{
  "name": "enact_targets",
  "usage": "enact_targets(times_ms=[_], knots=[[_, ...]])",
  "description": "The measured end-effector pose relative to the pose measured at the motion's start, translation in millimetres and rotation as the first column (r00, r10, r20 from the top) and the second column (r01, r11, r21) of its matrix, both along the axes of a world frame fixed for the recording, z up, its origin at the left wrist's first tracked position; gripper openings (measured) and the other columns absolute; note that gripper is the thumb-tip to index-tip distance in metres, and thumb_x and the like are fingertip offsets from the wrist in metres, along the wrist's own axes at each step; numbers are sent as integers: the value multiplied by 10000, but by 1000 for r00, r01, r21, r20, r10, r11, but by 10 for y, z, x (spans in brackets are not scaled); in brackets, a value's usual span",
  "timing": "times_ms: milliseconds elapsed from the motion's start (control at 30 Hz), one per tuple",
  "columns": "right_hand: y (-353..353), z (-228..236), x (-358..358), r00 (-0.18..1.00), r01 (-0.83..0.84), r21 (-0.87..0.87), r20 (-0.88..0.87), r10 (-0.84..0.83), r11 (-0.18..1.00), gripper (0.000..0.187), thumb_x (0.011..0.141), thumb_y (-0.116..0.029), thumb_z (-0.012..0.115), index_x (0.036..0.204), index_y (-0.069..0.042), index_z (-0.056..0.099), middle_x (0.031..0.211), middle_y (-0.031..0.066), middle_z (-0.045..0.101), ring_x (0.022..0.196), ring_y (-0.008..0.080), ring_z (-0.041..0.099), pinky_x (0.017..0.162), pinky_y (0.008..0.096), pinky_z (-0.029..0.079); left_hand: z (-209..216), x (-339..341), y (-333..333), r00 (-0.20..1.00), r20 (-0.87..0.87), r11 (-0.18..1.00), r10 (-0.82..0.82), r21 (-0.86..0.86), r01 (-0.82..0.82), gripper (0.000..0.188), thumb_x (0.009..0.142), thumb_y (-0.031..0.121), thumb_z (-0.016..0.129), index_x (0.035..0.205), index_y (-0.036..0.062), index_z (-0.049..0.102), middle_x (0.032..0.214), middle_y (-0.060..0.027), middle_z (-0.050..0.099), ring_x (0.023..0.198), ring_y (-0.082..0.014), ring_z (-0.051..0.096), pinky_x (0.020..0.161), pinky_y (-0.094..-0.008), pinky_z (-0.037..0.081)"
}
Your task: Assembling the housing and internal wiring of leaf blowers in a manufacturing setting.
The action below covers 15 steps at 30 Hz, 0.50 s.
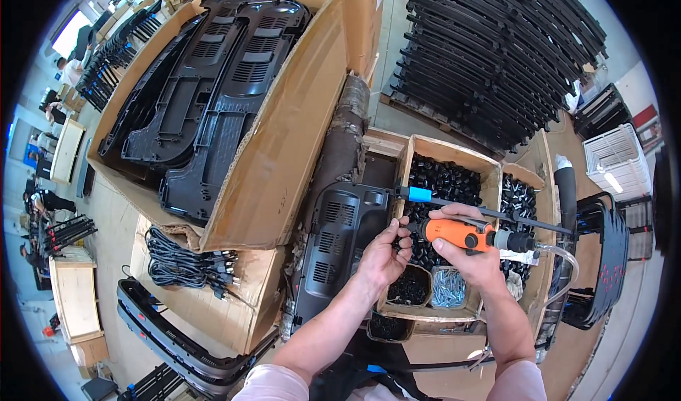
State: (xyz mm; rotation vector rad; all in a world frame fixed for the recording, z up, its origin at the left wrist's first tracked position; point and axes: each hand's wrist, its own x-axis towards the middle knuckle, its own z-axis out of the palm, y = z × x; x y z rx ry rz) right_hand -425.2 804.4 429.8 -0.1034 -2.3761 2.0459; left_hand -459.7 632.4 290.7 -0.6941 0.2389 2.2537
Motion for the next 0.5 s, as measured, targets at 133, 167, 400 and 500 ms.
enact_targets(times_ms=[133, 167, 400, 500], knots=[[22, 4, -103, 999, -19, 41, -30, 20, 999, 551, 843, 18, 793, 1341, -27, 562, 1300, 156, 697, 1226, 234, 653, 1094, 400, 514, -10, -59, 99, 1000, 9, 998, 19, 56, -20, 274, 1107, 339, 562, 1233, 103, 623, 837, 34, 566, 697, -94, 533, 559, -228, 431], [13, 8, -131, 999, -21, 43, -27, 23, 999, 551, 843, 18, 793, 1341, -27, 562, 1300, 156, 697, 1226, 234, 653, 1094, 400, 514, 4, -81, 106, 1000, 12, 998, 21, 59, -22, 274, 1107, 339, 562, 1233, 103, 623, 837, 34, 566, 697, -94, 533, 559, -228, 431], [-147, 83, -450, 1000, 26, 1, 5, -26, 1000, 570, 853, -21, 800, 1365, -4, 551, 1285, 151, 700, 1203, 223, 661, 1090, 389, 514, -1, -290, 117, 997, -50, 994, 63, 94, -58, 327, 1127, 379, 502, 1246, 104, 632, 858, 23, 574, 720, -111, 536, 614, -261, 469], [-214, 10, -637, 999, 40, 66, -36, -38, 997, 535, 857, -36, 804, 1339, 1, 576, 1266, 141, 705, 1171, 201, 670, 1066, 373, 528, 14, -213, 127, 997, -81, 994, 17, -108, -26, 328, 1131, 364, 489, 1195, 77, 634, 983, -35, 678, 835, -174, 637, 758, -316, 552]])
